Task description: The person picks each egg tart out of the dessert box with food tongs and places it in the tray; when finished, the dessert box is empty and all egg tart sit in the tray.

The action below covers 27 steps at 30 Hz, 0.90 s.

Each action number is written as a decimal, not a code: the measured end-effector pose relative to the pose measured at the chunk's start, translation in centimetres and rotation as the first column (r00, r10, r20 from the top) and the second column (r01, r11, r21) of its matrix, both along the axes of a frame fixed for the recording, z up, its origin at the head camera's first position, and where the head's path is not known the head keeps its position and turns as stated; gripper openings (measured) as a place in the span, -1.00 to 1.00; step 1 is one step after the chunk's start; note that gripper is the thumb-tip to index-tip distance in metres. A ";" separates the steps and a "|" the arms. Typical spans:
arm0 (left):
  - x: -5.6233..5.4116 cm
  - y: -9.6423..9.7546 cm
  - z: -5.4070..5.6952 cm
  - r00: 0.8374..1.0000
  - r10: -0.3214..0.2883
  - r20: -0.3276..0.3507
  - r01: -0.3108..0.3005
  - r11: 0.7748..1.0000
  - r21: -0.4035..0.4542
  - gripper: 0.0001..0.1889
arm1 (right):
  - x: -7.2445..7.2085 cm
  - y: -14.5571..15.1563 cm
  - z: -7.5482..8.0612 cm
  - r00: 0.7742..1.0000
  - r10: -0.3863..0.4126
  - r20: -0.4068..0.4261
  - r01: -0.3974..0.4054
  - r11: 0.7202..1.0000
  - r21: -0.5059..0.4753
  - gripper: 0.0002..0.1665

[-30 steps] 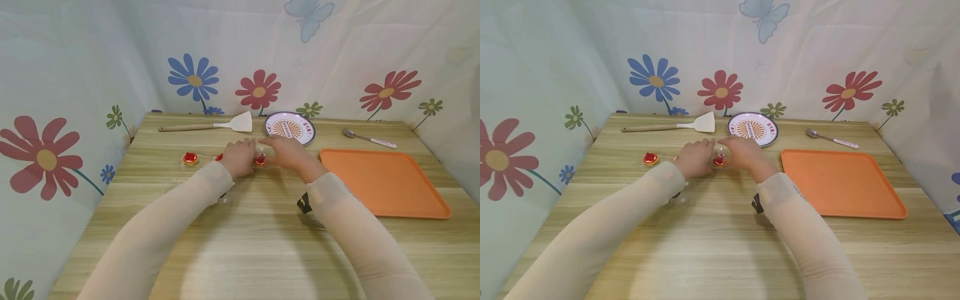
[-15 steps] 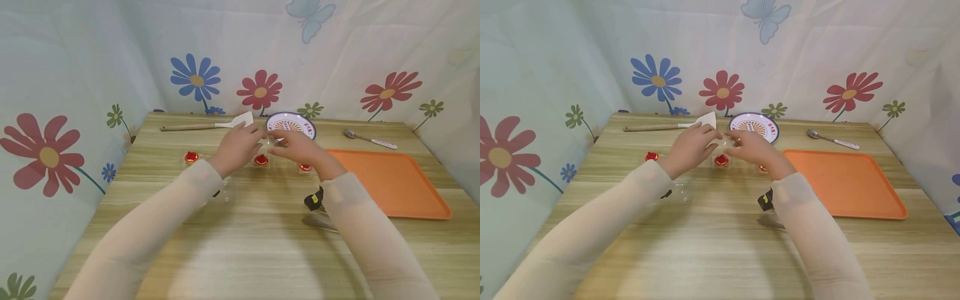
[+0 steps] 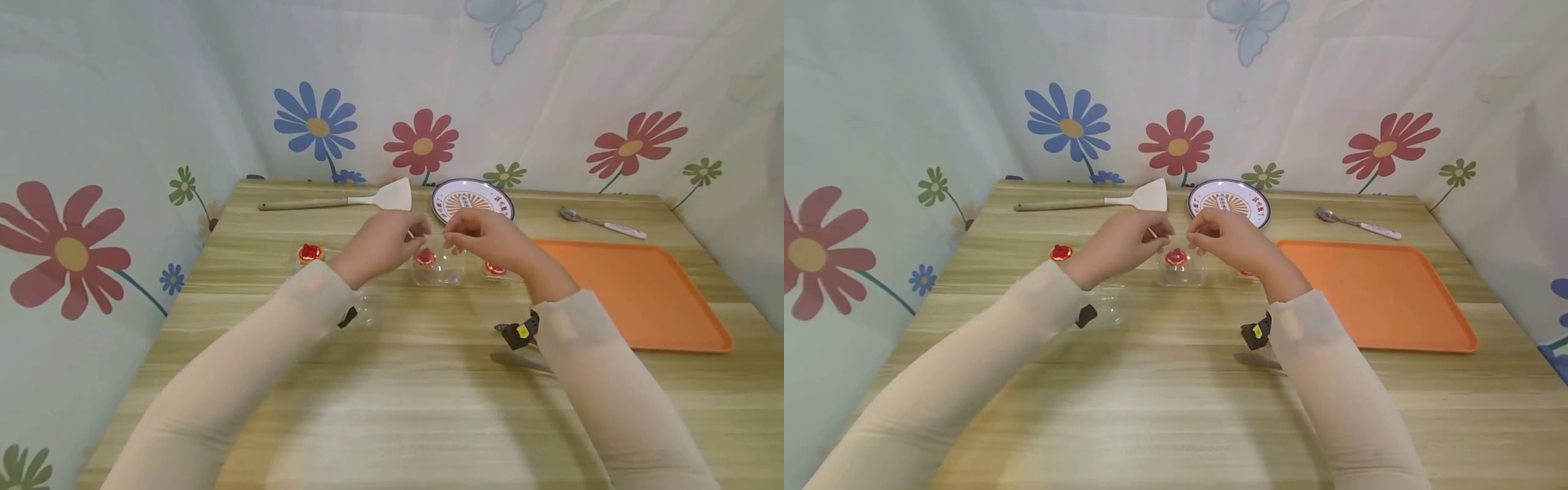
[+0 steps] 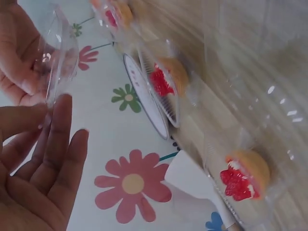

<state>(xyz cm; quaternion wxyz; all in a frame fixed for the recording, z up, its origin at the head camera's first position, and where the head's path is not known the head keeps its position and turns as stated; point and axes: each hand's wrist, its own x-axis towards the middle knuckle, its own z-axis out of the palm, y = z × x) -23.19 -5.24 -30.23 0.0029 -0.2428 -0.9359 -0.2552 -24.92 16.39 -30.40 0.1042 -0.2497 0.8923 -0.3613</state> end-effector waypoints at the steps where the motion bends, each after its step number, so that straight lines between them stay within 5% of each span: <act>1: 0.1 0.0 -0.1 0.999 -0.002 0.041 0.002 1.000 0.005 -0.82 | 0.1 0.0 -0.1 1.000 0.001 0.008 -0.001 1.000 0.010 -0.86; 13: 0.7 -0.2 -3.1 0.973 -0.087 0.212 0.113 0.987 -0.117 -0.87 | 0.5 -0.2 -2.8 0.991 0.134 0.007 -0.131 0.963 0.236 -0.94; 27: 1.7 0.1 -4.9 0.977 -0.112 0.183 0.154 0.960 -0.234 -0.91 | 1.1 -1.1 -3.7 0.976 0.219 0.014 -0.211 0.919 0.333 -0.92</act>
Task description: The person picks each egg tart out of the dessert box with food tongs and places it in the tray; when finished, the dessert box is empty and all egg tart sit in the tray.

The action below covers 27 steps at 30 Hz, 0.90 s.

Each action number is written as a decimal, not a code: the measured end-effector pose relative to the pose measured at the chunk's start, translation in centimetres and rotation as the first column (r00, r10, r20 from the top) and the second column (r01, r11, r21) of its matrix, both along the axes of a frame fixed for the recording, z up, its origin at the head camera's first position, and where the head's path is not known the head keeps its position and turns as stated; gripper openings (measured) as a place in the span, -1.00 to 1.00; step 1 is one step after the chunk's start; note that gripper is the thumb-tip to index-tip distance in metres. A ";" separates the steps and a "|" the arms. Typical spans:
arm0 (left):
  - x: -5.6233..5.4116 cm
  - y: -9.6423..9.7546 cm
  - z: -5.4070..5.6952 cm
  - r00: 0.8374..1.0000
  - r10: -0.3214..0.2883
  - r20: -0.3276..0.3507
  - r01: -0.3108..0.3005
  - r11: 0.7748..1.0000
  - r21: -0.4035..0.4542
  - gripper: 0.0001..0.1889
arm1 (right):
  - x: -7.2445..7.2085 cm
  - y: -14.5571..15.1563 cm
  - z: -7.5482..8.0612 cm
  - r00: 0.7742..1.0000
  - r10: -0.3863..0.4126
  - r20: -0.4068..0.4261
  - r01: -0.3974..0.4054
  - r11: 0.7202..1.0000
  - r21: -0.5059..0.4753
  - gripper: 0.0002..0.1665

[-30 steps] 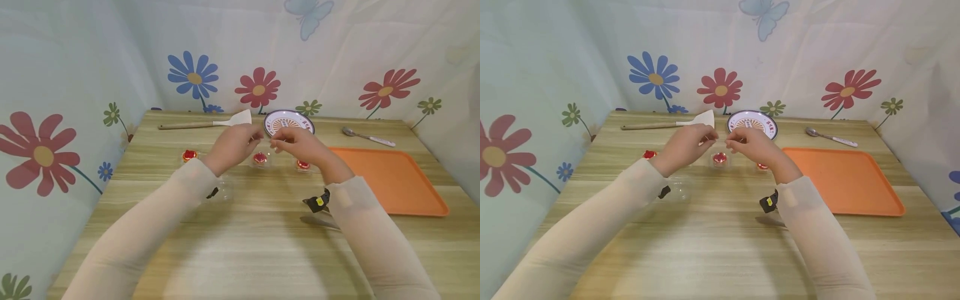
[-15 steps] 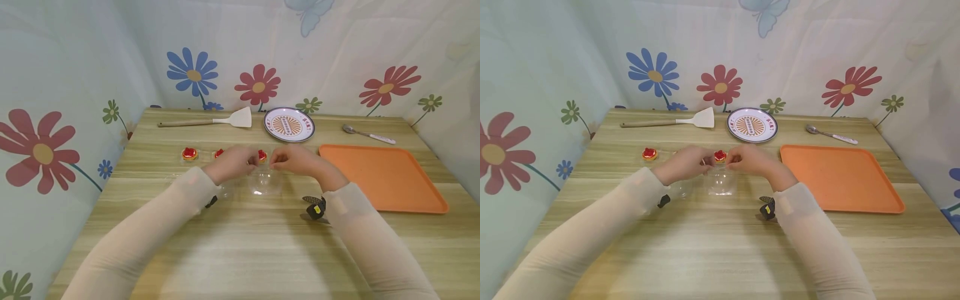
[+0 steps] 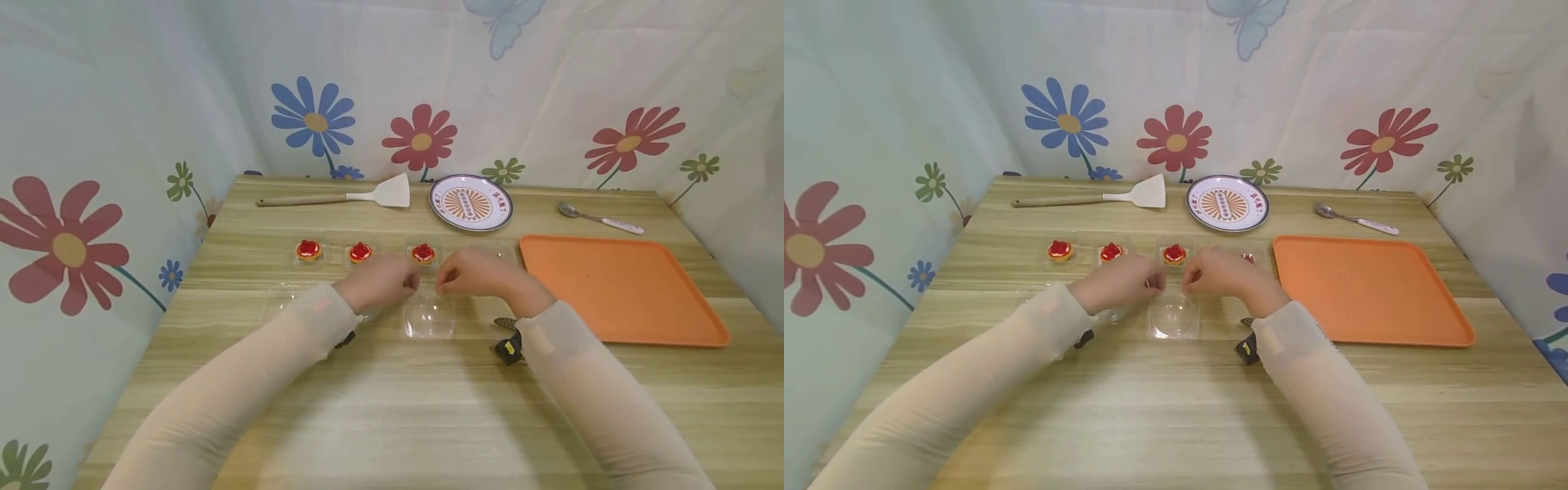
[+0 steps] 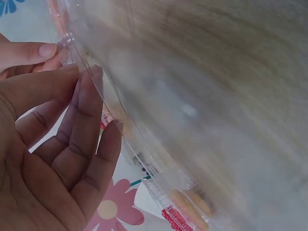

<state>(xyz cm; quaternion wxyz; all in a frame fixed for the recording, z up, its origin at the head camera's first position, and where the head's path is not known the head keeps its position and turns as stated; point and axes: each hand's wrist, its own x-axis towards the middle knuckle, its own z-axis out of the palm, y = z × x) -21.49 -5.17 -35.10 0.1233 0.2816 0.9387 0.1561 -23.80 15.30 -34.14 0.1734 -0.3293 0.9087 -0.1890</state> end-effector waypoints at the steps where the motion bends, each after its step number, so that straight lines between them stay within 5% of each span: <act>1: 0.0 0.0 0.0 1.000 0.000 0.000 0.000 1.000 -0.002 -0.91 | 0.0 0.0 -0.1 1.000 0.002 0.003 -0.002 1.000 0.003 -0.92; 15: 0.0 0.3 -0.1 0.999 0.041 0.011 -0.041 0.999 -0.013 -0.92 | -0.2 0.3 -0.2 1.000 0.011 -0.008 -0.011 1.000 0.011 -0.88; 27: -1.5 2.6 1.8 0.994 0.056 -0.095 -0.061 0.997 -0.051 -0.59 | -1.0 3.0 1.5 0.977 -0.148 -0.154 0.152 0.988 0.013 -0.54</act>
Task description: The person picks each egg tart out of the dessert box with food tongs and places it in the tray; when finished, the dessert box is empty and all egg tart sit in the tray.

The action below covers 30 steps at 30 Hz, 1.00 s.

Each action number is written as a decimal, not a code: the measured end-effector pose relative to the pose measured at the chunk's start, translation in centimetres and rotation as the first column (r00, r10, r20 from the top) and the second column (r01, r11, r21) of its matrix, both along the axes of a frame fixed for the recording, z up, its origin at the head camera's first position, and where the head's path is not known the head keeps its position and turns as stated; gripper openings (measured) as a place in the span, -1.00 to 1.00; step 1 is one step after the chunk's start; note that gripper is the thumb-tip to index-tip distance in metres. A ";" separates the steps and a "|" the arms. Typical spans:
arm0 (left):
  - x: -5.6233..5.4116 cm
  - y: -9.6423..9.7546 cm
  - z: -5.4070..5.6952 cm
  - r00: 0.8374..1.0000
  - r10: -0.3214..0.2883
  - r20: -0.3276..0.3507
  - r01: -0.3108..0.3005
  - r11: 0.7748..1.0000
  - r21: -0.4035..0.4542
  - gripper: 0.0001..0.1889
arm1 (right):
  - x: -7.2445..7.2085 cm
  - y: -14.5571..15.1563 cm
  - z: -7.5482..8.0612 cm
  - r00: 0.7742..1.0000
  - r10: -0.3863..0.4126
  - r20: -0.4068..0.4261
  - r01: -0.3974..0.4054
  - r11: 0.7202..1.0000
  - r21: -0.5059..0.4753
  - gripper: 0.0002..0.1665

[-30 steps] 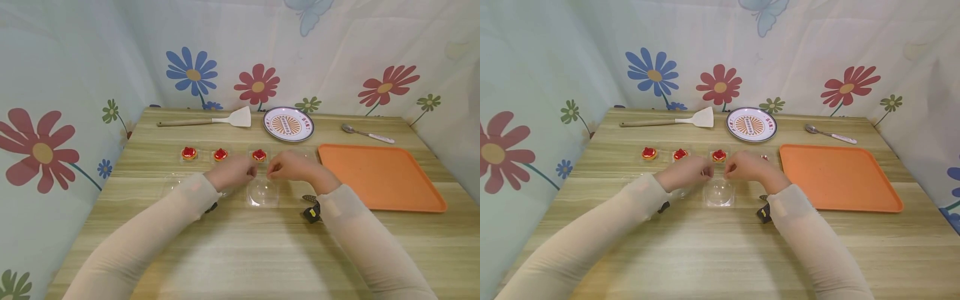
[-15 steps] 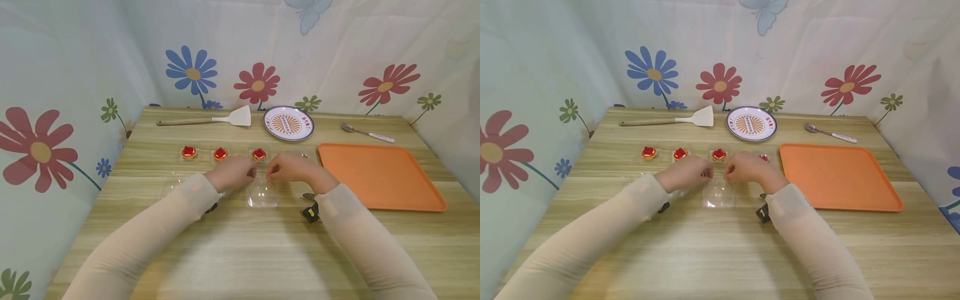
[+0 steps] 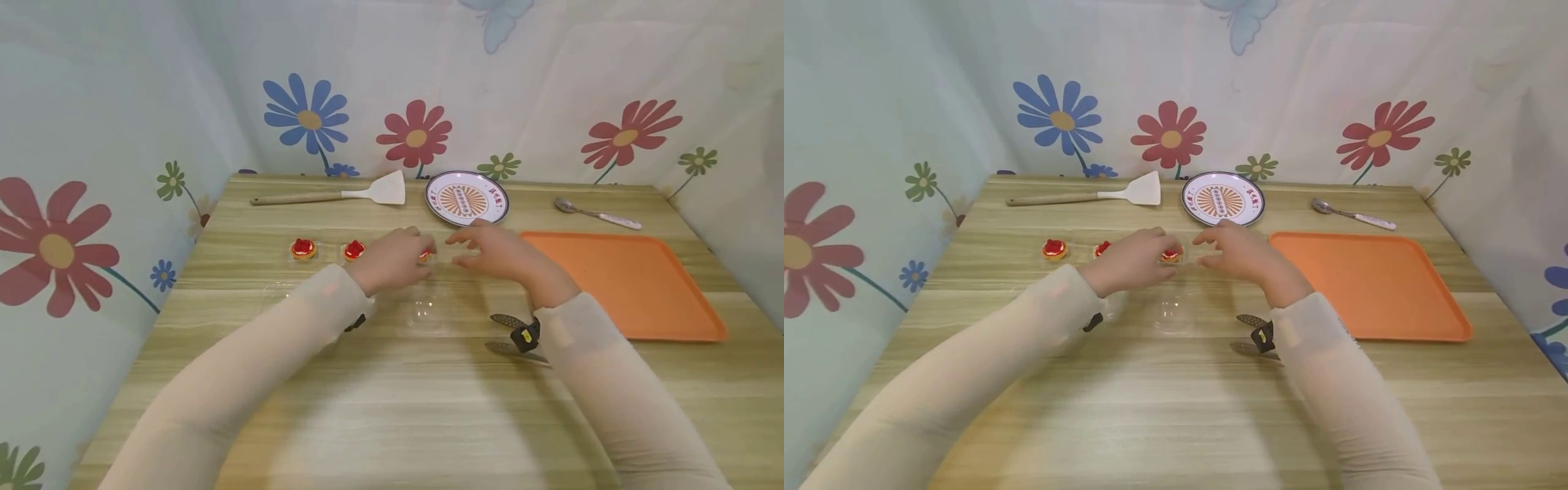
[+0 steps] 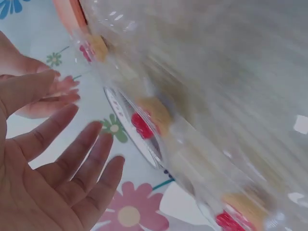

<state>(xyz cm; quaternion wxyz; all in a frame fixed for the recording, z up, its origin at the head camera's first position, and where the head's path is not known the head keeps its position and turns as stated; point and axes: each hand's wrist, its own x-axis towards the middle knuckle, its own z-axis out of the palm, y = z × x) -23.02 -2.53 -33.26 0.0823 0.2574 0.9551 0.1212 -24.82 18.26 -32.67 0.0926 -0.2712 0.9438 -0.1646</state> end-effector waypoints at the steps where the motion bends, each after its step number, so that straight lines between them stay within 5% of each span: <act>1: -0.3 0.4 0.1 1.000 -0.001 -0.002 0.001 1.000 -0.008 -0.56 | -0.1 0.3 0.0 1.000 -0.013 -0.018 0.014 1.000 0.019 -0.51; 6: -1.7 2.5 0.4 1.000 0.001 0.008 -0.001 1.000 0.016 -0.33 | -0.2 1.8 -0.2 0.995 -0.100 -0.021 0.102 0.986 0.132 -0.27; 13: -4.1 5.6 -0.8 0.999 -0.017 0.037 0.019 0.999 -0.044 -0.15 | -0.7 3.4 -1.0 0.981 -0.186 0.053 0.168 0.956 0.242 0.08; 20: -5.4 7.9 -2.3 0.992 -0.032 0.119 0.031 0.999 0.012 -0.19 | -1.1 4.0 -1.9 0.980 -0.191 0.058 0.166 0.941 0.294 0.10; 30: -6.5 10.6 -4.0 0.997 -0.051 0.062 0.056 0.995 -0.088 -0.13 | -1.3 4.5 -2.1 0.983 -0.186 -0.002 0.175 0.919 0.352 0.06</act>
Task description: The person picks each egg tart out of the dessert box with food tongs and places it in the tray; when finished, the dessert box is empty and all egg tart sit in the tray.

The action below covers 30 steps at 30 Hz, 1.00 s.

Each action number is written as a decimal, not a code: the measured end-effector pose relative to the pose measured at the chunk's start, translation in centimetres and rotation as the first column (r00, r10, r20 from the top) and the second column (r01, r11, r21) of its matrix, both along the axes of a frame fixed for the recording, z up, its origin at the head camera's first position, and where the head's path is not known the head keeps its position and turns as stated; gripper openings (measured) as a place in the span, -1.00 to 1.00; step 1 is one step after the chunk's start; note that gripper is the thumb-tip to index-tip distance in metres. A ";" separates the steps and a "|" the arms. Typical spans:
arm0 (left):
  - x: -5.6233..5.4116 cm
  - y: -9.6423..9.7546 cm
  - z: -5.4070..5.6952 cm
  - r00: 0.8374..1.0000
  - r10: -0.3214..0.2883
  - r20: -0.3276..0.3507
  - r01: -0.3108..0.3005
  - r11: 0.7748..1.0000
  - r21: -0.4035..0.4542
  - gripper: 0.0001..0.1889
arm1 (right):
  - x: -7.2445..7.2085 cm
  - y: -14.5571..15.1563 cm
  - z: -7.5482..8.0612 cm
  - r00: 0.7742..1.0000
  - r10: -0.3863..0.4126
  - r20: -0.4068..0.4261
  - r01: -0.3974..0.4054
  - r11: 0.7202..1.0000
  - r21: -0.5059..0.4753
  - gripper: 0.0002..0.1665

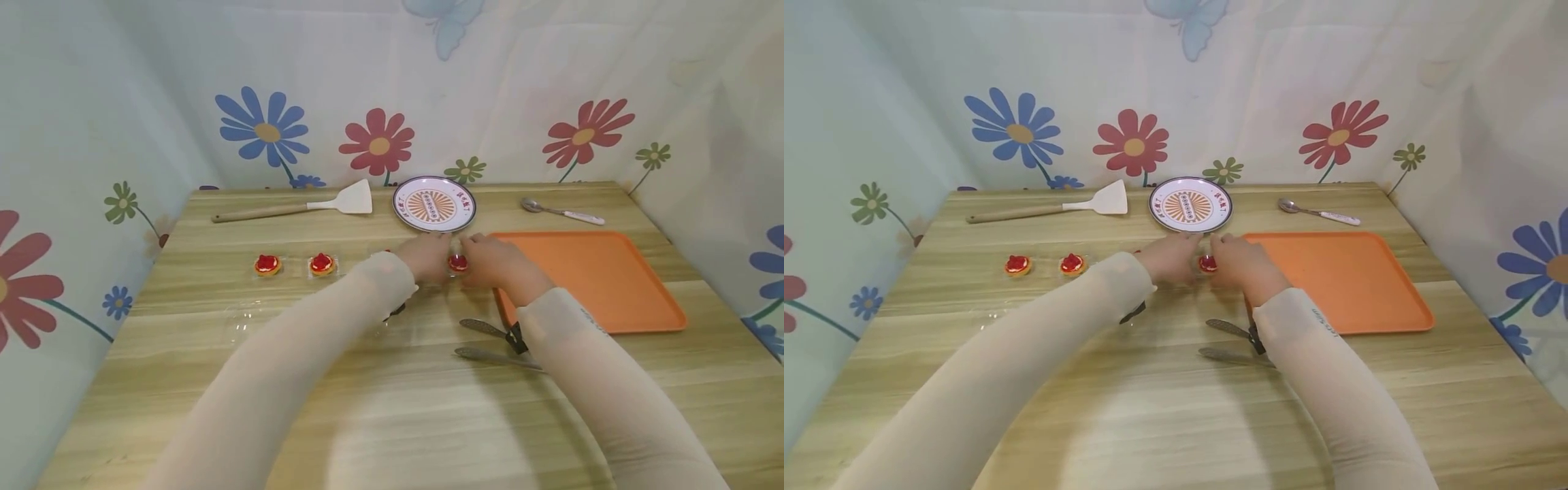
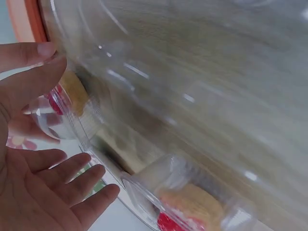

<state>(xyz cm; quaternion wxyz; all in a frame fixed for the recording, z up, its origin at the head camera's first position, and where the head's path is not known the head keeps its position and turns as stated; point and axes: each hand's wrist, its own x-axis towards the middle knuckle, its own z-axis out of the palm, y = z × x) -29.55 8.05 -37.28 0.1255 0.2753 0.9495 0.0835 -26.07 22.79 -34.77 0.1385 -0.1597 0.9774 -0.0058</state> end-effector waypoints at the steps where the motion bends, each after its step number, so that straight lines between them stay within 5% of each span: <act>1: 0.0 0.1 -0.1 1.000 -0.006 -0.016 0.006 1.000 -0.011 -0.14 | 0.0 -0.1 0.0 1.000 0.005 -0.005 -0.005 1.000 0.003 0.05; 15: 0.1 0.9 -1.0 0.987 -0.075 -0.144 0.065 0.995 -0.077 -0.46 | -0.3 -0.3 -0.5 0.996 0.015 -0.083 -0.011 0.998 0.056 -0.13; 21: 0.0 1.0 -1.4 0.982 -0.066 -0.175 0.054 0.996 -0.072 -0.45 | -0.6 0.0 -0.5 0.997 0.046 -0.064 -0.046 0.999 0.008 -0.16; 30: 0.5 1.0 -0.4 0.983 -0.071 -0.168 0.065 0.997 -0.041 -0.66 | -1.3 1.0 -0.1 0.995 0.103 0.016 -0.099 0.985 -0.142 -0.31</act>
